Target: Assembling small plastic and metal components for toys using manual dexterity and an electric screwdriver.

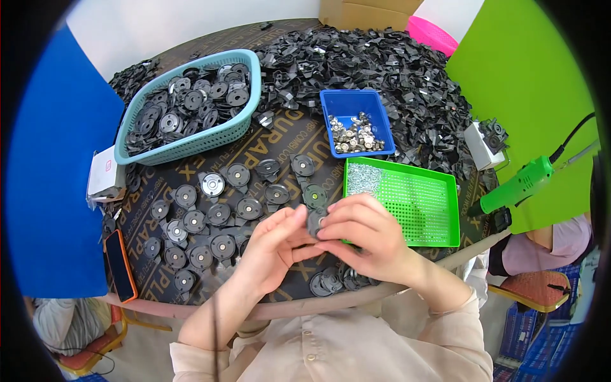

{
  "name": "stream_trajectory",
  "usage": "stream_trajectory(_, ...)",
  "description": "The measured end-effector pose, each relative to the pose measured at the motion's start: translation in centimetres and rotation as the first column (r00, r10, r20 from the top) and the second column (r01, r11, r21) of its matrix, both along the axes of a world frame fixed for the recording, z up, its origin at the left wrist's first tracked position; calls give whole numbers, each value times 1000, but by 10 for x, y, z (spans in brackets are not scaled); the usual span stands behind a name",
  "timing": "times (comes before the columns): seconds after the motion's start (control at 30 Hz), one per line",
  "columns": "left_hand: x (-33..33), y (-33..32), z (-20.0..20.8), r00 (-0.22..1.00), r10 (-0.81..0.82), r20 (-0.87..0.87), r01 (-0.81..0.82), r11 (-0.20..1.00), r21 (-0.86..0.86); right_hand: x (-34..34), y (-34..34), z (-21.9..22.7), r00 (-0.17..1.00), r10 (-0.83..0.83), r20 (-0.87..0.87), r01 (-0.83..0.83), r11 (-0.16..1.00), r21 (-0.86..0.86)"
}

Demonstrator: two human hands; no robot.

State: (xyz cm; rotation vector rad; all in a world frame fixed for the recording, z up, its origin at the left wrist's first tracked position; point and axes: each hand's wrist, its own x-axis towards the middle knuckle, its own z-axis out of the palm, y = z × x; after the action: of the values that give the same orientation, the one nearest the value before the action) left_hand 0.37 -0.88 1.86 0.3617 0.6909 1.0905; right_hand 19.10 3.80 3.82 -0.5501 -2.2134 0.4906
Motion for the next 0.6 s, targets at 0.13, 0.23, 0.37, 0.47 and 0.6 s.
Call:
stream_trajectory(0.13,0,-2,0,997,-74,-29,72,995,-74,5,0,5,977,209,-29,-209,978,-10)
stream_trajectory(0.23,4,1,2,988,-147,50,152,981,-120,11,4,8,937,337,-91,-346,930,-123)
stream_trajectory(0.37,-6,0,-9,947,-289,142,298,953,-49,21,7,14,927,362,-95,-374,907,-193)
stream_trajectory(0.47,-9,1,-11,946,-317,62,321,944,-73,29,12,13,943,330,-32,-331,930,-157)
stream_trajectory(0.6,-7,1,-11,962,-274,5,274,959,-79,38,17,8,963,263,57,-255,960,-118)
